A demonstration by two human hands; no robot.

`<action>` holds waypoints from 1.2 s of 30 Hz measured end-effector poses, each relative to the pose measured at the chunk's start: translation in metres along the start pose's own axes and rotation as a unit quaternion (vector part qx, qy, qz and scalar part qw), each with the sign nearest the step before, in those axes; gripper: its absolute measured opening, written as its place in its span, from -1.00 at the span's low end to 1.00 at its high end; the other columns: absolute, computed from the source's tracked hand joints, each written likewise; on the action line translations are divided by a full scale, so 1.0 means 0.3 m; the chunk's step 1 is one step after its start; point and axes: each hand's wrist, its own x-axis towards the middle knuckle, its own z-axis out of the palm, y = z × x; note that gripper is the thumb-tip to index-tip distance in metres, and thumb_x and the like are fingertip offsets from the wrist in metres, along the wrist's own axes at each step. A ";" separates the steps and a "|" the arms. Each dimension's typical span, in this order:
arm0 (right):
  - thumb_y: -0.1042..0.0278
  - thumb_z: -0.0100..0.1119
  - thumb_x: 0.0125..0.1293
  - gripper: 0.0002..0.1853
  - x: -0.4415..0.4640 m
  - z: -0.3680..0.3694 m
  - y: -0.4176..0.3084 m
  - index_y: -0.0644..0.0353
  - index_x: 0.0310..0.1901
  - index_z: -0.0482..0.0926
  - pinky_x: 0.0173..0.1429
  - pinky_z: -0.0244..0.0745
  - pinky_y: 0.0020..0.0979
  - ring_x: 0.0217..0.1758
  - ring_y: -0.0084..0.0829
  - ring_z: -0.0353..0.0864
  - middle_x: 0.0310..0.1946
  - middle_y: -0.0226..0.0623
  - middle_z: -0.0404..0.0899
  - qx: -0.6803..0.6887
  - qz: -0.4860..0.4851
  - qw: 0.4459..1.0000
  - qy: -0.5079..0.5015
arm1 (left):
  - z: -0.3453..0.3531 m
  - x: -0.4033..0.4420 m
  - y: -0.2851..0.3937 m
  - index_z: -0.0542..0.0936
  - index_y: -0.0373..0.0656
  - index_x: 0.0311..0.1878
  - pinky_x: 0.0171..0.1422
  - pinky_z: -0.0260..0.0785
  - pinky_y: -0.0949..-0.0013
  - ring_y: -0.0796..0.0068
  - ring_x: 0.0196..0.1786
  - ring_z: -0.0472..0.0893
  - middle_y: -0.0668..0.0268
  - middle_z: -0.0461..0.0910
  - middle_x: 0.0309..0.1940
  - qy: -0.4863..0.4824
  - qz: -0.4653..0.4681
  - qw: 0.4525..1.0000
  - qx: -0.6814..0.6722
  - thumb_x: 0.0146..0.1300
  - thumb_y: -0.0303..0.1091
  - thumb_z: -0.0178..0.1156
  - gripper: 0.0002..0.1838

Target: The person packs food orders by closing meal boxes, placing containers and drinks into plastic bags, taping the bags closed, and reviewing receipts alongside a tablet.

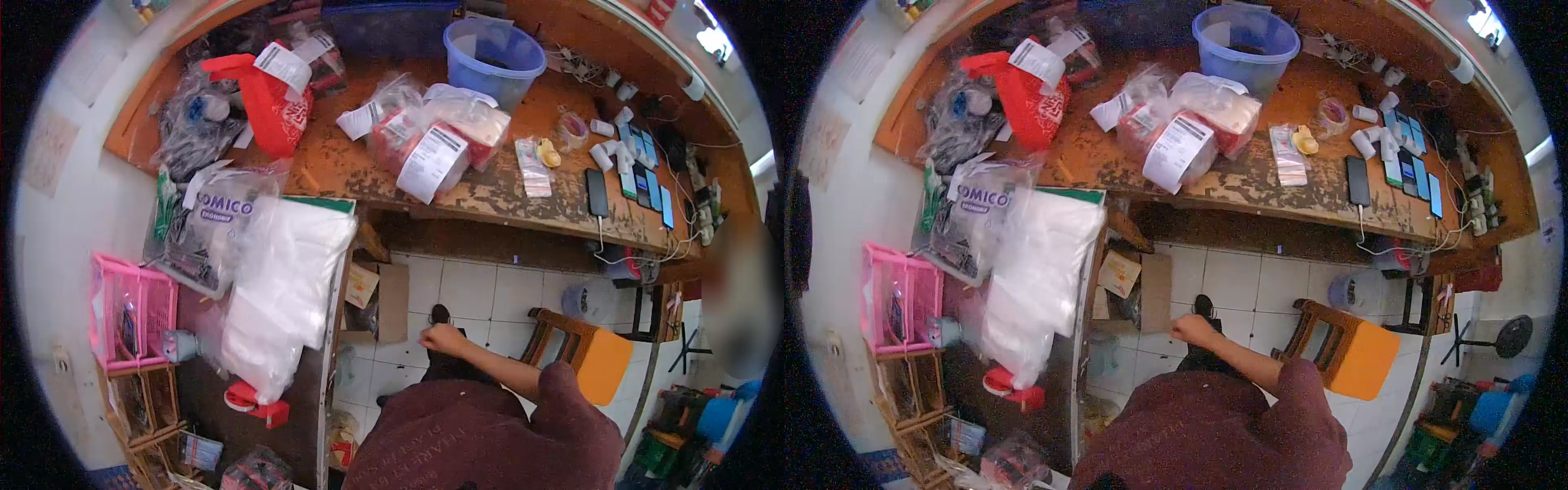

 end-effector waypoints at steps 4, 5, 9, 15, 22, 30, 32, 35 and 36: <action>0.05 0.04 0.10 -0.68 -0.059 -0.017 0.236 0.15 -0.43 0.57 -0.30 0.46 -0.11 -0.37 -0.09 0.56 -0.50 -0.10 0.55 -0.004 0.089 0.996 -0.024 | 0.127 -0.039 0.117 0.43 -0.33 -0.09 -0.27 0.43 0.30 0.28 -0.28 0.52 0.04 0.52 -0.21 -0.121 -0.063 0.991 0.013 0.23 -0.05 0.01 -0.54; 0.05 0.03 0.09 -0.68 -0.075 -0.025 0.277 0.15 -0.43 0.57 -0.29 0.46 -0.11 -0.37 -0.09 0.56 -0.49 -0.09 0.55 0.000 0.111 0.993 -0.029 | 0.154 -0.047 0.133 0.43 -0.33 -0.09 -0.27 0.43 0.30 0.28 -0.28 0.52 0.04 0.51 -0.20 -0.147 -0.077 0.986 0.019 0.23 -0.05 0.01 -0.54; 0.05 0.03 0.09 -0.69 -0.135 -0.026 0.396 0.14 -0.41 0.58 -0.24 0.47 -0.13 -0.35 -0.09 0.57 -0.46 -0.09 0.56 0.021 0.208 0.975 -0.074 | 0.222 -0.079 0.173 0.43 -0.32 -0.09 -0.27 0.43 0.30 0.28 -0.27 0.52 0.03 0.51 -0.20 -0.233 -0.138 0.962 0.036 0.23 -0.05 0.01 -0.54; 0.04 0.06 0.05 -0.65 -0.234 0.058 0.551 0.22 -0.42 0.57 -0.20 0.47 -0.12 -0.30 -0.10 0.57 -0.45 -0.05 0.56 -0.008 0.265 0.958 -0.113 | 0.258 -0.119 0.197 0.43 -0.32 -0.09 -0.26 0.44 0.30 0.27 -0.27 0.52 0.03 0.51 -0.19 -0.317 -0.209 0.923 0.064 0.24 -0.05 0.00 -0.54; 0.14 -0.03 0.08 -0.72 -0.230 0.053 0.624 0.18 -0.40 0.56 -0.19 0.46 -0.14 -0.26 -0.08 0.54 -0.41 -0.11 0.56 0.004 0.288 0.943 -0.164 | 0.278 -0.147 0.212 0.42 -0.32 -0.08 -0.25 0.44 0.30 0.27 -0.26 0.53 0.03 0.51 -0.18 -0.379 -0.256 0.885 0.082 0.24 -0.04 -0.02 -0.54; -0.09 -0.20 0.30 -0.47 0.206 -1.121 0.005 0.24 0.01 0.40 -0.03 0.39 -0.44 -0.11 -0.49 0.46 -0.11 -0.30 0.47 0.495 -0.219 0.816 -0.203 | 0.345 -0.153 0.223 0.42 -0.32 -0.08 -0.24 0.45 0.30 0.27 -0.25 0.53 0.02 0.51 -0.17 -0.443 -0.266 0.854 0.057 0.25 -0.04 -0.03 -0.54; -0.09 -0.21 0.30 -0.47 0.289 -1.447 -0.097 0.24 0.04 0.36 0.03 0.32 -0.42 -0.06 -0.47 0.42 -0.06 -0.27 0.43 0.478 -0.297 0.825 -0.060 | 0.374 -0.143 0.228 0.42 -0.32 -0.08 -0.24 0.45 0.30 0.26 -0.24 0.53 0.02 0.51 -0.17 -0.470 -0.254 0.845 0.034 0.25 -0.04 -0.03 -0.54; -0.08 -0.23 0.31 -0.47 0.443 -1.865 -0.133 0.24 0.07 0.32 0.12 0.22 -0.40 0.02 -0.43 0.36 0.01 -0.22 0.35 0.508 -0.313 0.788 0.154 | 0.398 -0.058 0.262 0.42 -0.32 -0.08 -0.24 0.45 0.30 0.26 -0.24 0.54 0.02 0.51 -0.16 -0.522 -0.226 0.821 -0.036 0.26 -0.04 -0.04 -0.54; -0.07 -0.23 0.31 -0.46 0.498 -1.995 -0.125 0.24 0.08 0.30 0.15 0.19 -0.39 0.04 -0.42 0.35 0.03 -0.20 0.33 0.525 -0.312 0.766 0.199 | 0.392 -0.015 0.287 0.42 -0.32 -0.08 -0.24 0.45 0.30 0.26 -0.24 0.54 0.02 0.51 -0.16 -0.536 -0.238 0.807 -0.068 0.26 -0.04 -0.04 -0.54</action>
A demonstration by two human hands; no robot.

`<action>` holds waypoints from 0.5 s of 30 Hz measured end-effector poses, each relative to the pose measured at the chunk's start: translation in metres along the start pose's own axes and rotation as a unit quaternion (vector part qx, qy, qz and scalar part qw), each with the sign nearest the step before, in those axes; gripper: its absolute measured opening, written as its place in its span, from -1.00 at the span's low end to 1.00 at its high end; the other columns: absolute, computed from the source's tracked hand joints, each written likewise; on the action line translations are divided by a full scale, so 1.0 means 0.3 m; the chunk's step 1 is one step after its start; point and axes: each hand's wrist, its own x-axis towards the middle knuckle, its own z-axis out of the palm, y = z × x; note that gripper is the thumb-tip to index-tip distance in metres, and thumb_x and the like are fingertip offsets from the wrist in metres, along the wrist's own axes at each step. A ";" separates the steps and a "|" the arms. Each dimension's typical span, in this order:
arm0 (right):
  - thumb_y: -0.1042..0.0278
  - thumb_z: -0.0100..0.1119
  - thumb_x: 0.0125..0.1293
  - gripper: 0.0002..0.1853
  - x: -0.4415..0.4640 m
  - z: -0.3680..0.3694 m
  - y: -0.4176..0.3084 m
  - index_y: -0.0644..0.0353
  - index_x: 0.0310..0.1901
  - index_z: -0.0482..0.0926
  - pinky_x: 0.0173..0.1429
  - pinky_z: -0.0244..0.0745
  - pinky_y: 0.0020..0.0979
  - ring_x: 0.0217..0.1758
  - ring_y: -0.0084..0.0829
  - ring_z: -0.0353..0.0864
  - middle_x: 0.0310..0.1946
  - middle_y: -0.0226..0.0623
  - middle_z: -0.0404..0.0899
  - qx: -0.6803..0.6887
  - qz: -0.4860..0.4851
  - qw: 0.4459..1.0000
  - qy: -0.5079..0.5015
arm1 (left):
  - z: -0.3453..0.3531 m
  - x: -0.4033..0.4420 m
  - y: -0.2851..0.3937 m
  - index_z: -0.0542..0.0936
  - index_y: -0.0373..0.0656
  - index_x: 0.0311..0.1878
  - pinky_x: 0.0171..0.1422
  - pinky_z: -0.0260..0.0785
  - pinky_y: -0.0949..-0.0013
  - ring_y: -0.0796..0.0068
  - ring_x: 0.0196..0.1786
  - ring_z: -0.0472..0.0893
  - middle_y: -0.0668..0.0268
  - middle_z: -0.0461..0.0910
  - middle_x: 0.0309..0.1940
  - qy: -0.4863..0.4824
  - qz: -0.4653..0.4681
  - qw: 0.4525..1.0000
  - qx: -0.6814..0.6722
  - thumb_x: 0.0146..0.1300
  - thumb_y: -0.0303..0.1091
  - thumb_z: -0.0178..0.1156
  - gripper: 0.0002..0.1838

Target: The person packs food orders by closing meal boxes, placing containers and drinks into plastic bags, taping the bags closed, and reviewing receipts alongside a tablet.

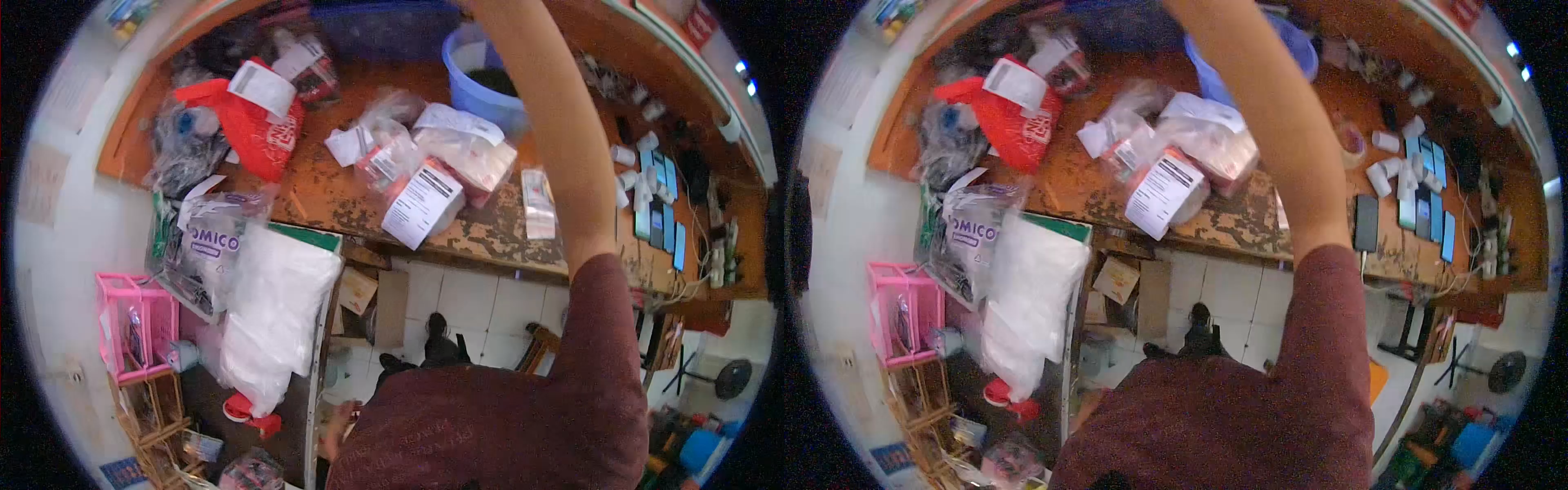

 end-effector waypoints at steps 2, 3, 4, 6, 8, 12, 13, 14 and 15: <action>-0.07 -0.25 0.31 -0.46 0.232 -0.080 -0.085 0.24 0.10 0.27 0.21 0.12 -0.37 0.09 -0.40 0.31 0.08 -0.16 0.28 0.033 -0.023 0.998 0.046 | -0.049 -0.055 0.132 0.41 -0.31 -0.08 -0.20 0.46 0.31 0.27 -0.20 0.54 0.04 0.50 -0.15 -0.015 0.000 0.999 -0.044 0.28 -0.05 -0.08 -0.55; -0.06 -0.25 0.31 -0.46 0.348 -0.102 -0.112 0.24 0.11 0.25 0.24 0.08 -0.36 0.12 -0.38 0.29 0.10 -0.15 0.25 0.053 -0.022 0.997 0.051 | -0.066 -0.099 0.209 0.40 -0.31 -0.07 -0.17 0.47 0.32 0.28 -0.16 0.54 0.07 0.50 -0.14 -0.010 0.006 0.998 -0.060 0.30 -0.05 -0.11 -0.56; -0.06 -0.26 0.31 -0.46 0.456 -0.106 -0.131 0.24 0.12 0.23 0.27 0.05 -0.36 0.14 -0.37 0.27 0.13 -0.13 0.23 0.070 -0.012 0.997 0.043 | -0.045 -0.189 0.328 0.41 -0.30 -0.08 -0.19 0.46 0.35 0.32 -0.20 0.55 0.10 0.51 -0.15 -0.001 0.058 0.997 -0.042 0.31 -0.06 -0.13 -0.57; -0.05 -0.27 0.32 -0.45 0.658 -0.062 -0.144 0.24 0.15 0.20 0.33 -0.02 -0.34 0.19 -0.35 0.24 0.17 -0.09 0.18 0.091 0.015 0.996 0.002 | -0.094 -0.297 0.499 0.42 -0.27 -0.12 -0.24 0.44 0.41 0.40 -0.30 0.57 0.18 0.53 -0.22 0.047 0.148 0.988 -0.001 0.32 -0.07 -0.14 -0.59; -0.05 -0.29 0.32 -0.44 0.740 0.106 -0.136 0.24 0.17 0.17 0.39 -0.09 -0.32 0.25 -0.33 0.20 0.22 -0.06 0.13 0.065 0.030 0.996 -0.056 | -0.213 -0.367 0.538 0.43 -0.25 -0.17 -0.30 0.40 0.48 0.46 -0.41 0.58 0.26 0.54 -0.31 0.141 0.227 0.963 0.039 0.30 -0.10 -0.11 -0.64; -0.14 -0.30 0.31 -0.39 0.410 0.451 -0.012 0.27 0.12 0.27 0.28 0.11 -0.28 0.15 -0.25 0.31 0.09 -0.07 0.33 -0.114 0.018 0.988 -0.102 | -0.551 -0.470 0.640 0.47 -0.19 -0.26 -0.36 0.30 0.53 0.59 -0.47 0.50 0.42 0.49 -0.47 0.337 0.357 0.867 0.085 0.23 -0.23 -0.01 -0.79; -0.14 -0.26 0.29 -0.40 0.304 0.486 0.034 0.26 0.11 0.28 0.10 0.25 -0.31 -0.02 -0.31 0.40 -0.04 -0.13 0.41 -0.144 0.046 0.979 -0.136 | -0.670 -0.480 0.673 0.48 -0.18 -0.28 -0.37 0.28 0.53 0.62 -0.47 0.45 0.44 0.47 -0.50 0.378 0.415 0.821 0.102 0.21 -0.26 0.00 -0.81; -0.15 -0.21 0.28 -0.40 0.199 0.521 0.081 0.25 0.10 0.30 -0.08 0.40 -0.34 -0.19 -0.37 0.50 -0.16 -0.19 0.49 -0.176 0.072 0.966 -0.173 | -0.777 -0.513 0.712 0.48 -0.20 -0.31 -0.39 0.24 0.54 0.66 -0.48 0.38 0.44 0.44 -0.54 0.441 0.426 0.779 0.132 0.22 -0.28 0.00 -0.82; -0.14 -0.13 0.24 -0.43 0.051 0.589 0.116 0.26 0.01 0.36 -0.13 0.41 -0.36 -0.21 -0.39 0.49 -0.26 -0.22 0.49 -0.185 0.133 0.956 -0.183 | -0.879 -0.556 0.760 0.45 -0.21 -0.30 -0.38 0.30 0.58 0.68 -0.43 0.44 0.42 0.47 -0.46 0.491 0.424 0.746 0.150 0.23 -0.34 0.01 -0.87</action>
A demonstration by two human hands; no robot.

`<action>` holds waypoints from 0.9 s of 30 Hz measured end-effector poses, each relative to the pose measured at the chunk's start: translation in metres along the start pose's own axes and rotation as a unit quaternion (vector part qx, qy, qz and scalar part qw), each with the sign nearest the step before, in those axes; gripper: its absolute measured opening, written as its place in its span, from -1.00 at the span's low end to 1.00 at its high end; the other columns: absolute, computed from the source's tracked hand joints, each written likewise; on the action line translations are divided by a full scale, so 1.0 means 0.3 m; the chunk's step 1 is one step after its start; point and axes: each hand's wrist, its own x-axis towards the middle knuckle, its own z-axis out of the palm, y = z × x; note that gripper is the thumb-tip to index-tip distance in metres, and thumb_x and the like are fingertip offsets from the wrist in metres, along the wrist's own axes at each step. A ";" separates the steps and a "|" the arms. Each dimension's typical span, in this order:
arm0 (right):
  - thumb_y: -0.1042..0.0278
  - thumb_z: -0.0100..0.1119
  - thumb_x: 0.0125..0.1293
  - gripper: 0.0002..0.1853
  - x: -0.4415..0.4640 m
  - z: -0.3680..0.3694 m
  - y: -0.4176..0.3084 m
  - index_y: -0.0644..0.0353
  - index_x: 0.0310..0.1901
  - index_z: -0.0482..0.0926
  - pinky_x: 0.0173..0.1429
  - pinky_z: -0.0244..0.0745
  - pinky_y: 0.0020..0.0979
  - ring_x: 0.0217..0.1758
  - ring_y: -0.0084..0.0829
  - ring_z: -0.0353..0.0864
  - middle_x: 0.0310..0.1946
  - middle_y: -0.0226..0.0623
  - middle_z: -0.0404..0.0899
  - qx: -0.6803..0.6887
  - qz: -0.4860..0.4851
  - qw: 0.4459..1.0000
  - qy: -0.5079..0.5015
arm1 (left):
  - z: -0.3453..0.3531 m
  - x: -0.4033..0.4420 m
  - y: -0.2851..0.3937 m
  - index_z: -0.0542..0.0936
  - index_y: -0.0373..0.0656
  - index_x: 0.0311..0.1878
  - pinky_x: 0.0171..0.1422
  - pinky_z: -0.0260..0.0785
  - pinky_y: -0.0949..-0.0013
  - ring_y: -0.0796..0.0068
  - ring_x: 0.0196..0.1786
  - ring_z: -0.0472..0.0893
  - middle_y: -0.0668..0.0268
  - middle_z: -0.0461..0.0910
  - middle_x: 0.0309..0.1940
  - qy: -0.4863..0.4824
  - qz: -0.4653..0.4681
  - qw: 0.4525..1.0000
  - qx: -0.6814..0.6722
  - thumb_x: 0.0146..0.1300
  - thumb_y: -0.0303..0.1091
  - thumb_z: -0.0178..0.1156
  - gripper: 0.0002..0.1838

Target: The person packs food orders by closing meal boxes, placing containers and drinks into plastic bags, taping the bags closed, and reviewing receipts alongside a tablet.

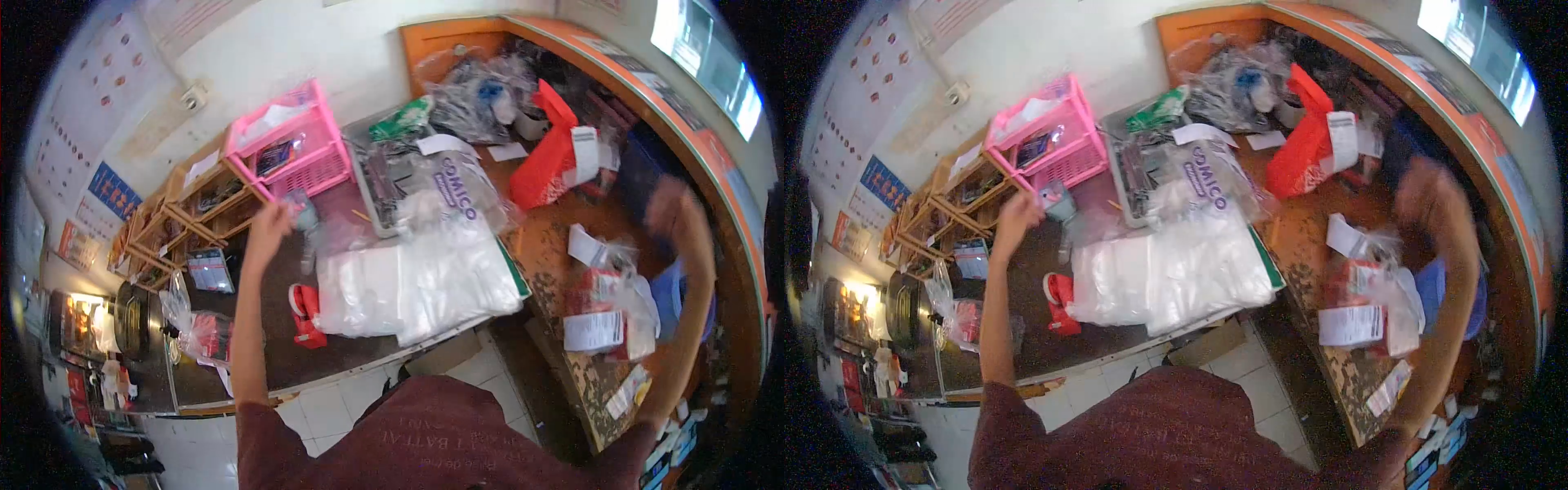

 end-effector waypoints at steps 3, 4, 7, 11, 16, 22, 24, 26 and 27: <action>0.11 0.05 0.22 -0.60 -0.226 0.206 0.152 0.34 -0.11 0.46 -0.06 0.40 -0.38 -0.24 -0.45 0.50 -0.35 -0.27 0.52 -0.048 0.115 0.987 -0.105 | -0.176 0.285 -0.053 0.49 -0.25 -0.16 -0.28 0.38 0.48 0.55 -0.41 0.52 0.29 0.56 -0.41 0.141 0.063 0.987 0.039 0.11 -0.55 0.01 -0.79; 0.15 0.03 0.24 -0.60 -0.273 0.287 0.194 0.35 -0.08 0.44 -0.01 0.40 -0.37 -0.20 -0.42 0.51 -0.29 -0.23 0.53 -0.037 0.103 0.980 -0.164 | -0.240 0.386 -0.099 0.51 -0.22 -0.16 -0.28 0.37 0.47 0.52 -0.39 0.54 0.25 0.56 -0.43 0.152 0.078 0.984 0.049 0.08 -0.57 0.00 -0.77; 0.16 -0.05 0.29 -0.59 -0.423 0.430 0.319 0.35 0.00 0.35 -0.07 0.44 -0.36 -0.16 -0.37 0.54 -0.21 -0.18 0.53 0.047 0.206 0.977 -0.043 | -0.369 0.654 -0.221 0.57 -0.20 -0.28 -0.25 0.39 0.37 0.36 -0.36 0.57 0.19 0.58 -0.45 0.181 0.140 0.944 0.240 0.01 -0.50 0.10 -0.83; 0.19 -0.10 0.32 -0.64 -0.588 0.520 0.427 0.33 -0.03 0.38 -0.18 0.46 -0.41 -0.25 -0.41 0.55 -0.28 -0.24 0.51 0.102 0.195 0.950 0.224 | -0.451 0.811 -0.347 0.58 -0.20 -0.47 -0.24 0.38 0.26 0.28 -0.38 0.57 0.16 0.57 -0.50 -0.034 0.069 0.903 0.422 -0.09 -0.36 0.19 -0.87; 0.20 -0.05 0.30 -0.65 -0.728 0.593 0.407 0.29 -0.02 0.39 -0.15 0.46 -0.43 -0.21 -0.43 0.54 -0.26 -0.28 0.50 0.116 0.258 0.851 0.442 | -0.534 0.894 -0.594 0.36 -0.25 0.08 0.20 0.16 0.29 0.21 0.13 0.35 0.07 0.38 0.04 -0.046 0.119 0.909 0.397 0.08 -0.31 0.14 -0.52; 0.20 -0.12 0.33 -0.65 -0.856 0.532 0.425 0.30 -0.01 0.37 -0.15 0.46 -0.43 -0.23 -0.44 0.53 -0.27 -0.31 0.48 0.117 0.219 0.845 0.473 | -0.601 0.908 -0.679 0.40 -0.31 0.07 0.19 0.17 0.29 0.21 0.09 0.39 0.07 0.45 -0.01 -0.080 0.084 0.923 0.366 0.19 -0.33 0.04 -0.61; 0.20 -0.12 0.33 -0.65 -0.893 0.528 0.433 0.30 -0.01 0.37 -0.16 0.46 -0.44 -0.24 -0.44 0.53 -0.28 -0.30 0.48 0.132 0.223 0.821 0.509 | -0.633 0.918 -0.659 0.41 -0.32 0.06 0.18 0.17 0.33 0.24 0.08 0.39 0.07 0.45 -0.01 -0.103 0.046 0.947 0.302 0.23 -0.31 -0.01 -0.62; 0.17 -0.09 0.32 -0.65 -0.943 0.531 0.464 0.28 -0.03 0.38 -0.17 0.46 -0.43 -0.24 -0.44 0.53 -0.27 -0.29 0.48 0.143 0.230 0.820 0.505 | -0.670 0.958 -0.721 0.44 -0.30 0.00 0.06 0.27 0.34 0.26 -0.06 0.47 0.10 0.47 -0.06 -0.096 0.091 0.962 0.240 0.24 -0.33 -0.04 -0.68; 0.16 -0.08 0.31 -0.65 -0.966 0.533 0.474 0.27 -0.04 0.38 -0.17 0.46 -0.43 -0.24 -0.44 0.53 -0.27 -0.29 0.48 0.147 0.238 0.820 0.500 | -0.681 0.988 -0.741 0.45 -0.30 -0.03 0.00 0.32 0.35 0.27 -0.14 0.51 0.11 0.48 -0.09 -0.095 0.112 0.967 0.210 0.25 -0.35 -0.05 -0.70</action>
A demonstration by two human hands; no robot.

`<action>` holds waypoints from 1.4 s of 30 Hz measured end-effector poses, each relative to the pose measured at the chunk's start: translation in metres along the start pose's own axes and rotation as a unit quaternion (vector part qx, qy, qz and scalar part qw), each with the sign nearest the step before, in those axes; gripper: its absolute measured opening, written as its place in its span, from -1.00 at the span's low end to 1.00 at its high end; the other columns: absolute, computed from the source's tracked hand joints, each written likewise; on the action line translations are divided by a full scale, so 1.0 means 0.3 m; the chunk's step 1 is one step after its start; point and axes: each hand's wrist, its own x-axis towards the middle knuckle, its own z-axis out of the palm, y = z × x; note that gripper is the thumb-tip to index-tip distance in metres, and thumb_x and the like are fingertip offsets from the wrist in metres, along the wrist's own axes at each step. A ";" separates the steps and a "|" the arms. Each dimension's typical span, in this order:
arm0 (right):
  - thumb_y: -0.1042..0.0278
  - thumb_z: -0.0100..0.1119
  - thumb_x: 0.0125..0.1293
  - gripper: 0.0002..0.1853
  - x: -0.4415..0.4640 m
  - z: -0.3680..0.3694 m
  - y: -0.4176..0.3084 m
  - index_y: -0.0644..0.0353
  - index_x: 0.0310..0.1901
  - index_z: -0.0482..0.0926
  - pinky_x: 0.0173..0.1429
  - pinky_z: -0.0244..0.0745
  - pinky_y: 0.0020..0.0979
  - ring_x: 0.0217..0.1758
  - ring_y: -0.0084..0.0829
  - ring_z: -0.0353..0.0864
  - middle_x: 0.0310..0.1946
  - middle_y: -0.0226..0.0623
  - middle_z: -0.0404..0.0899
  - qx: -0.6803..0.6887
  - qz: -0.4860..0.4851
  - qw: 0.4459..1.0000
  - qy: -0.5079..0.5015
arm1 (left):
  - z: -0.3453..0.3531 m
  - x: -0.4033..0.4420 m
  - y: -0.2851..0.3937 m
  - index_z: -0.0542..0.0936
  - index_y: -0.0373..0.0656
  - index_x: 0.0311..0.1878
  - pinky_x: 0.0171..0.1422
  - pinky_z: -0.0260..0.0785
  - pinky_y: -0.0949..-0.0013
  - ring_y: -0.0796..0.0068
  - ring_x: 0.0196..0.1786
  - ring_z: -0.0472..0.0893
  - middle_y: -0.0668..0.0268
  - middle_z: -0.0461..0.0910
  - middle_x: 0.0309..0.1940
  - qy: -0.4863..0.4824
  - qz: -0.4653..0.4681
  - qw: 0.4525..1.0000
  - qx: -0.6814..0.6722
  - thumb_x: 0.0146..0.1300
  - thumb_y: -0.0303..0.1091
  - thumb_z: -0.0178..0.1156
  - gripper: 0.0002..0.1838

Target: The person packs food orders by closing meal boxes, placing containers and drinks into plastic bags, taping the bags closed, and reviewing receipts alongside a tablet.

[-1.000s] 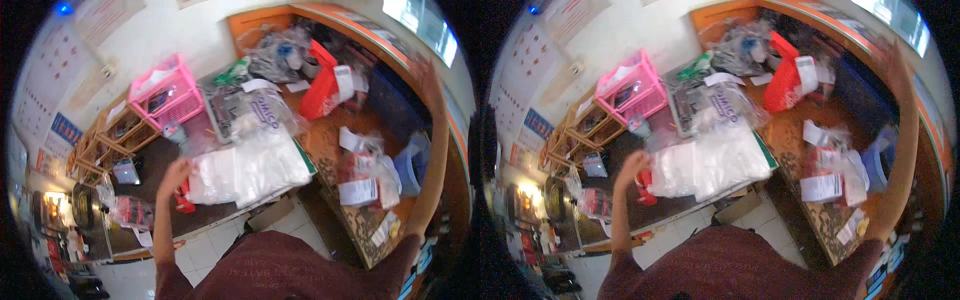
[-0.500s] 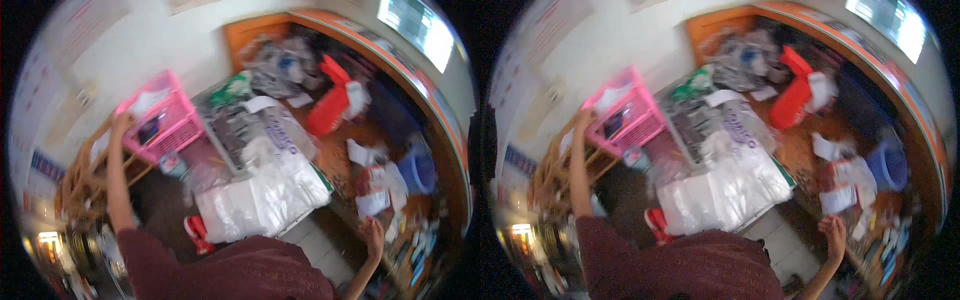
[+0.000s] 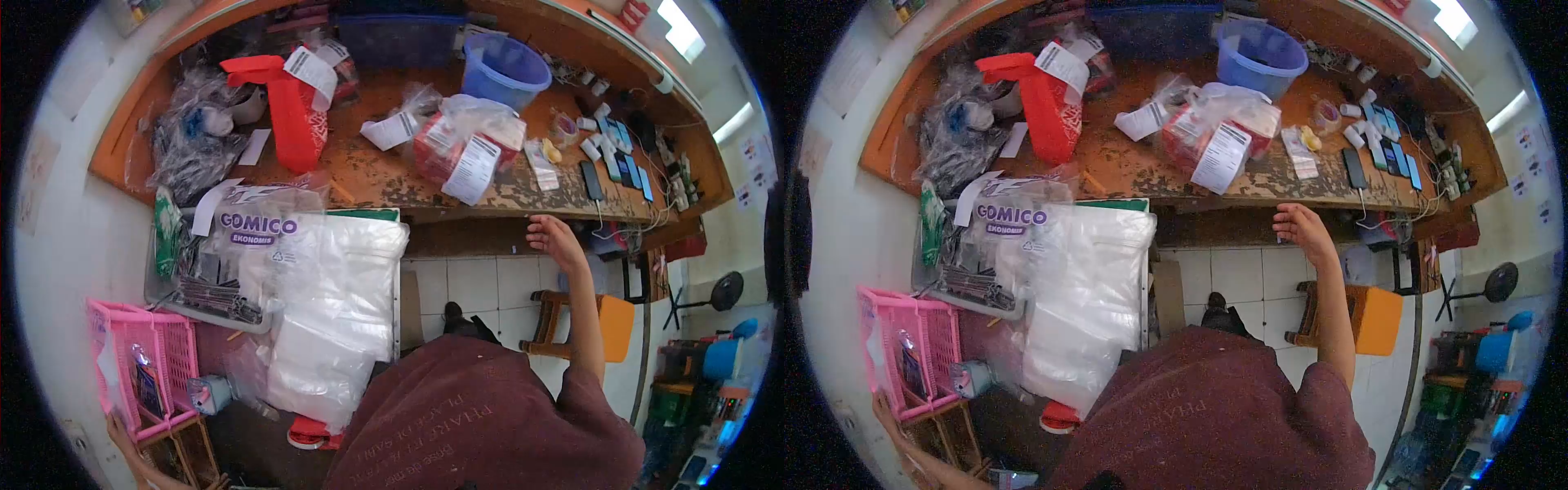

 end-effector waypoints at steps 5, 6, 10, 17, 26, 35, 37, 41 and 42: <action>0.15 -0.05 0.29 -0.65 -0.020 -0.100 0.087 0.24 -0.03 0.39 -0.18 0.47 -0.45 -0.24 -0.44 0.55 -0.25 -0.28 0.50 -0.006 0.039 0.999 0.015 | -0.070 0.001 0.006 0.45 -0.28 -0.04 -0.02 0.33 0.34 0.28 -0.15 0.51 0.13 0.48 -0.13 0.008 -0.009 1.000 0.026 0.22 -0.35 -0.03 -0.71; 0.14 -0.06 0.30 -0.65 -0.022 -0.120 0.109 0.23 -0.04 0.39 -0.18 0.48 -0.45 -0.24 -0.44 0.55 -0.26 -0.30 0.50 -0.022 0.054 0.998 0.023 | -0.079 -0.003 0.029 0.45 -0.28 -0.04 -0.02 0.33 0.34 0.28 -0.16 0.51 0.13 0.48 -0.13 0.006 -0.010 0.999 0.030 0.22 -0.35 -0.03 -0.71; 0.12 -0.10 0.31 -0.65 -0.027 -0.188 0.194 0.23 -0.05 0.40 -0.20 0.48 -0.45 -0.27 -0.43 0.56 -0.27 -0.30 0.51 -0.053 0.100 0.993 0.043 | -0.103 0.000 0.106 0.45 -0.27 -0.05 -0.04 0.33 0.33 0.28 -0.17 0.51 0.14 0.48 -0.16 0.005 -0.003 0.999 0.041 0.20 -0.36 -0.01 -0.71; 0.11 -0.12 0.31 -0.64 -0.052 -0.268 0.309 0.24 -0.07 0.40 -0.21 0.49 -0.46 -0.27 -0.43 0.57 -0.28 -0.30 0.52 -0.047 0.143 0.986 0.070 | -0.137 -0.002 0.233 0.45 -0.25 -0.07 -0.06 0.34 0.32 0.28 -0.19 0.51 0.16 0.48 -0.21 0.016 0.006 0.998 0.066 0.16 -0.36 0.02 -0.72; 0.12 -0.11 0.30 -0.65 -0.060 -0.344 0.389 0.23 -0.06 0.38 -0.19 0.52 -0.40 -0.26 -0.37 0.57 -0.24 -0.23 0.50 -0.016 0.126 0.992 0.014 | -0.091 -0.065 0.358 0.46 -0.23 -0.09 -0.10 0.34 0.31 0.29 -0.22 0.51 0.19 0.49 -0.27 0.034 0.004 0.995 0.092 0.12 -0.37 0.06 -0.72; 0.25 0.03 0.23 -0.73 0.180 -0.253 0.185 0.33 -0.26 0.51 -0.35 0.44 -0.50 -0.45 -0.53 0.56 -0.51 -0.31 0.55 -0.239 -0.103 0.962 0.087 | -0.042 -0.171 0.577 0.46 -0.20 -0.11 -0.13 0.35 0.29 0.29 -0.25 0.51 0.22 0.49 -0.33 0.076 0.009 0.987 0.142 0.07 -0.38 0.09 -0.72; 0.29 0.06 0.19 -0.75 0.254 -0.130 0.046 0.36 -0.32 0.52 -0.40 0.40 -0.51 -0.48 -0.57 0.53 -0.59 -0.30 0.52 -0.305 -0.248 0.914 0.104 | -0.034 -0.235 0.733 0.46 -0.20 -0.11 -0.14 0.35 0.29 0.30 -0.26 0.51 0.23 0.49 -0.34 0.134 0.045 0.976 0.164 0.06 -0.38 0.10 -0.72; 0.27 0.16 0.09 -0.70 0.462 0.123 -0.194 0.31 -0.21 0.49 -0.15 0.38 -0.36 -0.30 -0.31 0.54 -0.43 -0.19 0.55 -0.412 -0.472 0.778 0.054 | 0.059 -0.449 1.238 0.46 -0.19 -0.12 -0.15 0.35 0.29 0.30 -0.27 0.51 0.24 0.49 -0.37 0.177 0.169 0.959 0.141 0.04 -0.39 0.12 -0.71; 0.24 0.19 0.07 -0.66 0.513 0.181 -0.239 0.30 -0.18 0.49 -0.09 0.37 -0.33 -0.26 -0.25 0.54 -0.40 -0.16 0.55 -0.418 -0.543 0.728 0.033 | 0.130 -0.510 1.377 0.46 -0.18 -0.13 -0.15 0.36 0.28 0.30 -0.27 0.51 0.24 0.49 -0.38 0.110 0.194 0.968 0.115 0.03 -0.39 0.12 -0.71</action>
